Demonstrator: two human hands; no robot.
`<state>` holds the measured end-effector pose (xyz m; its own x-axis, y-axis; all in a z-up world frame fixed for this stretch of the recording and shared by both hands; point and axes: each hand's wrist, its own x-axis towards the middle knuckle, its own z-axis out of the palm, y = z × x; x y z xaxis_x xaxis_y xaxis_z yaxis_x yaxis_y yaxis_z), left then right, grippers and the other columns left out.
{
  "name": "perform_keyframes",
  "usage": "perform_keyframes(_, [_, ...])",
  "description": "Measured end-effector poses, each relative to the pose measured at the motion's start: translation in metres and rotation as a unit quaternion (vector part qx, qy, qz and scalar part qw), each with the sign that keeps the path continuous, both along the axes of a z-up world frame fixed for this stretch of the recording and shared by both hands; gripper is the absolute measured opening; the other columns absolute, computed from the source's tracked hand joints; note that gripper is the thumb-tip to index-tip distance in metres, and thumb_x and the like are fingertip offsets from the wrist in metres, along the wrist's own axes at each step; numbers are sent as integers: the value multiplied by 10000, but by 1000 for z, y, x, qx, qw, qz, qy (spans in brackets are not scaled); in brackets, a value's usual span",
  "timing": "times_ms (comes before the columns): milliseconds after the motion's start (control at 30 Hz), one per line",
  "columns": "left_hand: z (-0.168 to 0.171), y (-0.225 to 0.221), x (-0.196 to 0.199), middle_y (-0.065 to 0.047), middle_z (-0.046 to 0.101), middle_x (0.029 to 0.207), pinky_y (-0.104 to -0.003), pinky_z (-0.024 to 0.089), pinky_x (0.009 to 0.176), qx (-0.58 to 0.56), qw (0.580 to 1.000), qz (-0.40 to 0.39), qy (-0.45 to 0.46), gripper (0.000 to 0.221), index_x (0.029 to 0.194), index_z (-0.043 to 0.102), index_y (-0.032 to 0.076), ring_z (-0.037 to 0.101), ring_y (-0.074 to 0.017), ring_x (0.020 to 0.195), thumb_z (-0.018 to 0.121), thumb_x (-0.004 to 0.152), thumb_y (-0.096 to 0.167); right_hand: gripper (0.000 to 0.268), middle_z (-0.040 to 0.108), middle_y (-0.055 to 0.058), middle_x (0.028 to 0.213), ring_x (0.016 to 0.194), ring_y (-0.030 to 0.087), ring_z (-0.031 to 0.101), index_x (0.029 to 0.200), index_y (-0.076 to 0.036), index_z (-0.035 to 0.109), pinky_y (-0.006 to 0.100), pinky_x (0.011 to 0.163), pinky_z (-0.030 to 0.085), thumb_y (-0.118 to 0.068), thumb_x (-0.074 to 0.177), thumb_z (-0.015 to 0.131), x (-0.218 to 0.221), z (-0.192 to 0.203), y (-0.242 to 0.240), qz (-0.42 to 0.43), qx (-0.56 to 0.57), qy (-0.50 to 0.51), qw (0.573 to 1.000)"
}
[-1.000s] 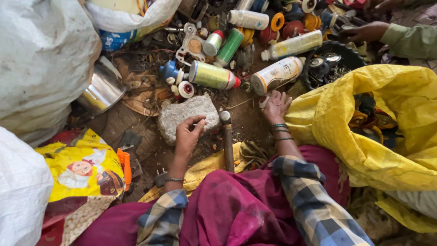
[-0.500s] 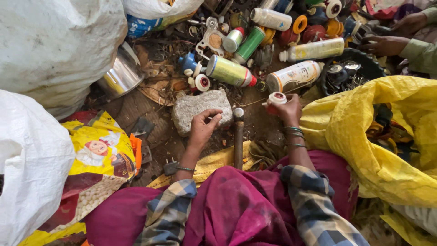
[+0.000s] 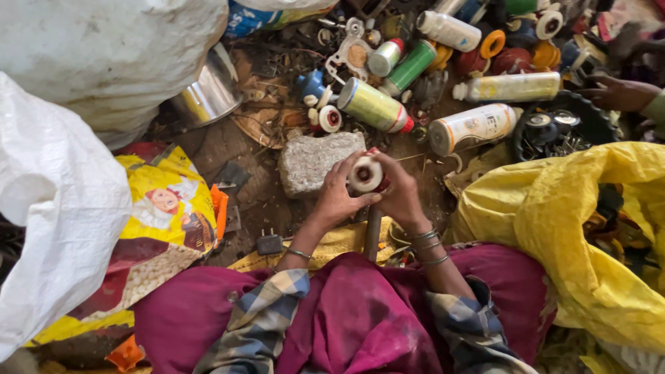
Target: The person sits on a mat and uses a hammer to repeatedly strike small plastic parts placed on a concrete block. They break the parts into smaller pieces and occasionally inspect the fragments before discarding them.
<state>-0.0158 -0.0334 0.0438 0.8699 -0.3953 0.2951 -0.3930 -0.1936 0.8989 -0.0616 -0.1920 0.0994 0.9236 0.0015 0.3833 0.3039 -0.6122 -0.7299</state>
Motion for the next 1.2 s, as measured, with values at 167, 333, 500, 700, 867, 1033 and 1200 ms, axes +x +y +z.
perform_keyframes(167, [-28, -7, 1, -165, 645, 1273, -389, 559, 947, -126, 973, 74, 177, 709, 1395, 534, 106, 649, -257, 1131, 854, 821, 370, 710, 567, 186, 1441, 1304, 267, 613, 1400, -26, 529, 389, 1017, 553, -59, 779, 870, -3, 12, 11, 62, 1, -58, 996])
perform_keyframes(333, [-23, 8, 6, -131, 675, 1156, -384, 546, 812, -161, 955, 93, 229, 589, 1383, 547, 94, 640, -245, 927, 749, 901, 365, 588, 583, 168, 1454, 1262, 265, 652, 1442, -55, 511, 380, 1034, 596, -46, 908, 758, -27, 13, -4, -27, 105, 79, 991])
perform_keyframes(500, [-13, 15, 15, -169, 649, 1239, -501, 454, 1003, 135, 971, 190, -51, 676, 1369, 538, 85, 579, -379, 1178, 832, 863, 424, 527, 721, 199, 1146, 875, 318, 738, 1308, -73, 600, 440, 801, 582, -310, 864, 758, -55, -30, -25, -119, -202, 267, 935])
perform_keyframes(700, [-21, 7, 9, -268, 417, 1498, -533, 430, 1067, 83, 978, 159, -107, 719, 1543, 467, 103, 486, -482, 1316, 726, 909, 320, 568, 726, 257, 915, 899, 442, 704, 1066, 5, 592, 539, 793, 550, -535, 933, 706, -57, -106, -32, -120, -278, 360, 882])
perform_keyframes(867, [-20, 6, 8, -153, 554, 1298, -517, 510, 971, 181, 955, 181, -148, 532, 1441, 545, 231, 613, -372, 1141, 722, 943, 296, 580, 715, 296, 992, 973, 453, 692, 1117, 3, 558, 534, 828, 533, -476, 857, 757, -47, -130, -34, -155, -140, 395, 895])
perform_keyframes(1033, [-13, 11, 21, -163, 558, 1183, -468, 539, 887, 178, 963, 201, 18, 415, 1220, 553, 80, 626, -363, 1052, 721, 894, 274, 509, 721, 233, 1037, 971, 359, 701, 1098, -32, 614, 468, 834, 528, -430, 828, 777, -42, -137, -34, -177, -71, 422, 886])
perform_keyframes(1200, [-21, 28, 30, -194, 585, 1288, -482, 510, 985, 98, 943, 301, -104, 328, 1249, 541, 27, 617, -407, 1183, 641, 964, 154, 392, 683, 118, 893, 775, 223, 657, 1042, -28, 636, 378, 681, 550, -330, 817, 746, -38, -150, -40, -162, 201, 403, 878])
